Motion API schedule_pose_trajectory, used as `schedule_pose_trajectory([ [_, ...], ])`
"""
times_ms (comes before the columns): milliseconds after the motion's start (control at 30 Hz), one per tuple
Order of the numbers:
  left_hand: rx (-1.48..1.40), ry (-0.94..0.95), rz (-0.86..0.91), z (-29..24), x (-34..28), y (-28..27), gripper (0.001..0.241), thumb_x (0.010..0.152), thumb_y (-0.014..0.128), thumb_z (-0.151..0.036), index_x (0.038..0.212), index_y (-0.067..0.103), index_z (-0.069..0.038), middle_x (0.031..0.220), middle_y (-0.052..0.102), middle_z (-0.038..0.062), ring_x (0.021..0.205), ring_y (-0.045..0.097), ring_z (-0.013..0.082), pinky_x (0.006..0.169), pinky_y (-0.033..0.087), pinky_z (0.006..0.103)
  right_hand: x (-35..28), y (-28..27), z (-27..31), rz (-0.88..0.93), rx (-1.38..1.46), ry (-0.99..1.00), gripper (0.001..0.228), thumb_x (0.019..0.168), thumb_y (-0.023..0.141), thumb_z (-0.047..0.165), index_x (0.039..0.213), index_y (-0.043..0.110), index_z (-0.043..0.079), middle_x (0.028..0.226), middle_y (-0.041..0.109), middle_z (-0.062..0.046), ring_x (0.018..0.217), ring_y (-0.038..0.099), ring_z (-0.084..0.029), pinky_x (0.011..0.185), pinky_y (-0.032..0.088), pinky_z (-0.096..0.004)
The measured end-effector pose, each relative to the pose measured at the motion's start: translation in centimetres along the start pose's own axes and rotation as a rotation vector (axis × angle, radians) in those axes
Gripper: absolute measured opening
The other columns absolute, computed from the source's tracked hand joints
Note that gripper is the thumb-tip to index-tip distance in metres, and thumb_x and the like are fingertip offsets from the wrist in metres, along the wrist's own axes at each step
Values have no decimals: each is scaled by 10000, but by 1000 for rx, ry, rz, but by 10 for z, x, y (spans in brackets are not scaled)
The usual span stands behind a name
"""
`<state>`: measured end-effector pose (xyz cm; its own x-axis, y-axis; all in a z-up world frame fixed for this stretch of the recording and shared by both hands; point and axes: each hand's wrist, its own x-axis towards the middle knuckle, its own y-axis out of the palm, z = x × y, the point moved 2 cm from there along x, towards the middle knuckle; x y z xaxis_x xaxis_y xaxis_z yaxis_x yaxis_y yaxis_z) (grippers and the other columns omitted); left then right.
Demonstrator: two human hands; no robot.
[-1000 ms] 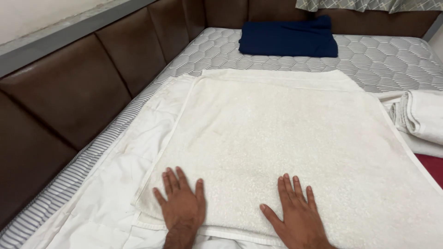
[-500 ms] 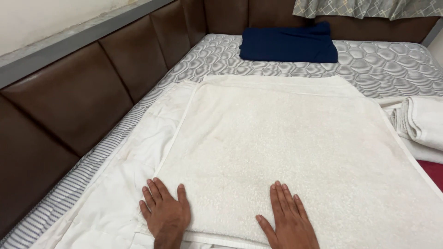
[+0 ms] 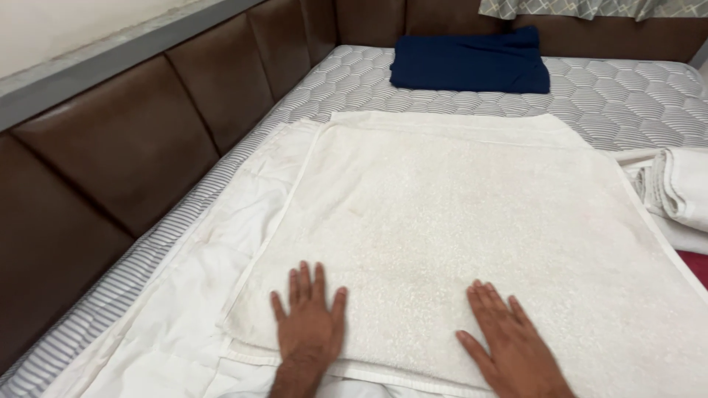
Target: The person folds a white towel on a bed. They smooth the towel with both hands, fold it in half lengthwise, then fold it again to create a compact rectangle.
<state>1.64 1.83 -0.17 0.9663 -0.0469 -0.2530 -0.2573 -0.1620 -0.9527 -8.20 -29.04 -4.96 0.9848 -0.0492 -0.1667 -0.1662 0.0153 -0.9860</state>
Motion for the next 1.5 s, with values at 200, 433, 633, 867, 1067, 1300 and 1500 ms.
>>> schedule_pose_trajectory([
  [200, -64, -176, -57, 21, 16, 15, 788, 1003, 181, -651, 1644, -30, -243, 1729, -103, 12, 1585, -97, 221, 1243, -75, 537, -27, -9, -48, 30, -114, 145, 876, 963, 253, 688, 1649, 24, 194, 1739, 38, -29, 1587, 19, -188, 1222, 46, -384],
  [433, -64, -192, -140, 58, 42, 33, 833, 981, 222, -679, 1642, 2, -223, 1728, -70, 11, 1579, -72, 227, 1239, -47, 537, -45, -18, -65, 181, -43, 356, 854, 960, 190, 709, 1616, -32, 209, 1706, -29, 14, 1553, -40, -148, 1250, 15, -388],
  [633, -41, -156, -229, 74, 58, 45, 884, 954, 275, -709, 1643, 52, -201, 1727, -14, 30, 1578, -22, 251, 1236, 14, 535, -56, -33, -67, 40, 17, 308, 859, 994, 251, 667, 1612, 1, 126, 1703, 9, -65, 1558, -20, -184, 1243, 11, -409],
  [867, 140, 70, -215, 19, 28, 11, 824, 991, 245, -680, 1625, 88, -179, 1707, 3, 70, 1570, -41, 243, 1222, -33, 550, -51, -55, -71, 190, 159, 272, 823, 1023, 272, 648, 1629, 41, 141, 1736, 25, -39, 1604, -31, -166, 1302, 3, -410],
  [1067, 163, 269, 1, 25, 44, 19, 774, 987, 205, -653, 1635, 16, -274, 1715, -55, 23, 1571, -80, 207, 1246, -44, 500, -53, -50, -87, 174, 69, 158, 847, 1021, 240, 652, 1630, -18, 122, 1727, -6, -52, 1583, -25, -178, 1278, 3, -417],
  [1300, 331, 298, -106, 53, 79, 56, 805, 983, 194, -635, 1645, -19, -230, 1716, -50, 77, 1563, -66, 269, 1204, -11, 510, -63, -45, -93, 132, 75, 402, 849, 1004, 238, 662, 1614, -23, 132, 1709, -13, -32, 1569, -43, -184, 1264, -15, -427],
  [1500, 272, 215, 15, 39, 69, 37, 816, 962, 154, -673, 1635, -43, -255, 1717, -85, 46, 1566, -97, 250, 1211, -50, 486, -59, -23, -123, 60, 82, 428, 840, 1016, 215, 647, 1616, -1, 100, 1719, 1, -68, 1569, -10, -206, 1257, 3, -437],
])
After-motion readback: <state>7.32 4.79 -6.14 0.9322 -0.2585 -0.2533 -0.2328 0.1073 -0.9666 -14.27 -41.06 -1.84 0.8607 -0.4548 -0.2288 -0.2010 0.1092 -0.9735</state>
